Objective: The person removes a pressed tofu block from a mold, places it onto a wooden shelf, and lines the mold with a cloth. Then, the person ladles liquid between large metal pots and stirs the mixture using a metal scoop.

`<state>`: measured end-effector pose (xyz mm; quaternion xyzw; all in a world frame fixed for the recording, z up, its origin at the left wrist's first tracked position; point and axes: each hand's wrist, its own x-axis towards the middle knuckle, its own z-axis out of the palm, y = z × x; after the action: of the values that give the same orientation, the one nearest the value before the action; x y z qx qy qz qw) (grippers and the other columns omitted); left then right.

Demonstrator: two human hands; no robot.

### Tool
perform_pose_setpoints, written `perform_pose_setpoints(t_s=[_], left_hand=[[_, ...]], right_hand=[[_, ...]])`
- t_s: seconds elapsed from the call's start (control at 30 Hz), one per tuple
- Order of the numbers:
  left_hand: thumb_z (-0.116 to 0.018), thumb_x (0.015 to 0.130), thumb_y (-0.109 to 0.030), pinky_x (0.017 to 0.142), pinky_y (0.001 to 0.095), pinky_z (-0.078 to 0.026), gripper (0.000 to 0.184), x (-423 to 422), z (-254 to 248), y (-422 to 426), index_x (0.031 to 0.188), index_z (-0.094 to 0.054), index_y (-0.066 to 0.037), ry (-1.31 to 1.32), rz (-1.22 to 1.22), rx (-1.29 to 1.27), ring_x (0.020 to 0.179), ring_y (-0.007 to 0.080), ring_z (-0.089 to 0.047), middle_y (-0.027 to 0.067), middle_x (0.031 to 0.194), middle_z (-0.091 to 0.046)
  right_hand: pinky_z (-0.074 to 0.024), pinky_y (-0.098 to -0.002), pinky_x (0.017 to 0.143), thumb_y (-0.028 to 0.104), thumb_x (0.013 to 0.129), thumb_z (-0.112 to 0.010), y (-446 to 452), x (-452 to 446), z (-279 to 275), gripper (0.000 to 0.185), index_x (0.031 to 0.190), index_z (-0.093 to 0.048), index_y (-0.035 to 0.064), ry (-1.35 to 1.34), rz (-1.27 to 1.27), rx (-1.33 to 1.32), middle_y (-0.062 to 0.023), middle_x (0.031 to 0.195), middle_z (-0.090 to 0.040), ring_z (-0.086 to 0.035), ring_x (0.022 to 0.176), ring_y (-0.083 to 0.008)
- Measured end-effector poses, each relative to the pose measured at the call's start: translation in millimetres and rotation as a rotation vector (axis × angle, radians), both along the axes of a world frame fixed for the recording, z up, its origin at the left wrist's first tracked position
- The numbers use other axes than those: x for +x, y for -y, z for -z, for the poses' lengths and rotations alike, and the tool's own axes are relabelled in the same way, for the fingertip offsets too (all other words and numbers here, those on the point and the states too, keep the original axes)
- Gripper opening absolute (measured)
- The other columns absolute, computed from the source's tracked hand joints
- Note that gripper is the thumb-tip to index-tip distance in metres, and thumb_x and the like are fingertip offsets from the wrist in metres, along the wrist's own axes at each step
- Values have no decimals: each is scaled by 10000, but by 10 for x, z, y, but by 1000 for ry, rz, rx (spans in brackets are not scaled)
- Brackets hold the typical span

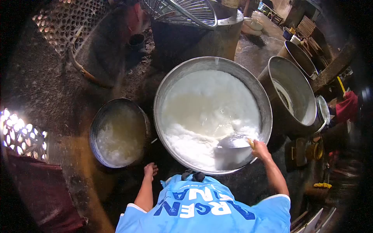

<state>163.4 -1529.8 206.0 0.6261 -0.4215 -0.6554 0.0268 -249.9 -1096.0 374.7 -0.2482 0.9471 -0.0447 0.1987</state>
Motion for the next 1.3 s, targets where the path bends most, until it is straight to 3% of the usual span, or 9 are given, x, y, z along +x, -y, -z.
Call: perform_pose_setpoints(t_s=[0.07,0.1,0.17,0.23,0.3,0.43,0.53,0.83,1.3], left_hand=[[-497,850,-242,537,295,-451,286,118,10,-286,1100,-547,-112,63,-19,60,677,179,-604,82,928,-623],[-508,842,-241,572,318,-457,306,218,83,-423,1106,-544,-92,104,-34,72,696,200,-606,95,954,-625],[-543,817,-241,624,415,-461,276,523,431,-659,1014,-576,-51,51,-139,100,747,231,-595,93,932,-622],[-563,797,-234,589,426,-455,227,749,575,-844,948,-582,-66,156,-164,82,721,240,-579,87,872,-607],[-572,786,-237,608,425,-451,215,804,504,-1018,936,-582,-83,191,-224,107,723,242,-573,83,857,-601],[-587,772,-255,614,415,-444,239,859,163,-1213,966,-575,-116,135,-279,126,738,226,-569,71,849,-600],[-571,792,-263,607,389,-442,246,967,173,-1199,1001,-558,-134,62,-299,115,716,209,-571,60,848,-600],[-517,838,-264,617,367,-449,297,822,-55,-1036,1097,-537,-119,111,-212,46,750,210,-592,88,958,-614],[-455,843,-239,657,369,-462,330,210,157,244,1142,-529,-123,6,0,56,746,199,-618,93,1024,-624]], right_hand=[[-523,-404,566,49,666,-561,-248,-213,-338,307,967,-572,-11,56,51,-69,-232,801,-625,-646,689,-322],[-497,-439,777,61,638,-610,-223,-284,-622,339,970,-581,-1,64,101,8,-242,885,-617,-606,877,-376],[-501,-437,772,58,653,-585,-433,-589,-809,334,982,-583,-1,-35,-10,-133,-246,859,-618,-613,842,-380],[-502,-377,530,147,661,-667,-349,-784,-1009,394,1015,-574,1,51,249,-297,-199,723,-630,-641,617,-303],[-500,-408,575,90,679,-589,-372,-1166,-462,344,1009,-567,-7,-263,201,-401,-230,726,-619,-631,648,-353],[-493,-462,784,71,651,-582,128,-1493,29,345,983,-560,-17,-261,383,-220,-265,895,-614,-598,885,-412],[-543,-404,537,50,652,-558,148,-1725,673,277,918,-565,-26,-137,349,-279,-215,742,-632,-654,651,-316],[-469,-338,343,60,647,-563,493,-818,917,210,840,-529,-16,213,443,-389,-124,550,-557,-569,421,-209],[-504,-329,386,84,635,-623,1644,904,894,311,911,-516,-13,437,421,-442,-119,615,-583,-588,469,-195]])
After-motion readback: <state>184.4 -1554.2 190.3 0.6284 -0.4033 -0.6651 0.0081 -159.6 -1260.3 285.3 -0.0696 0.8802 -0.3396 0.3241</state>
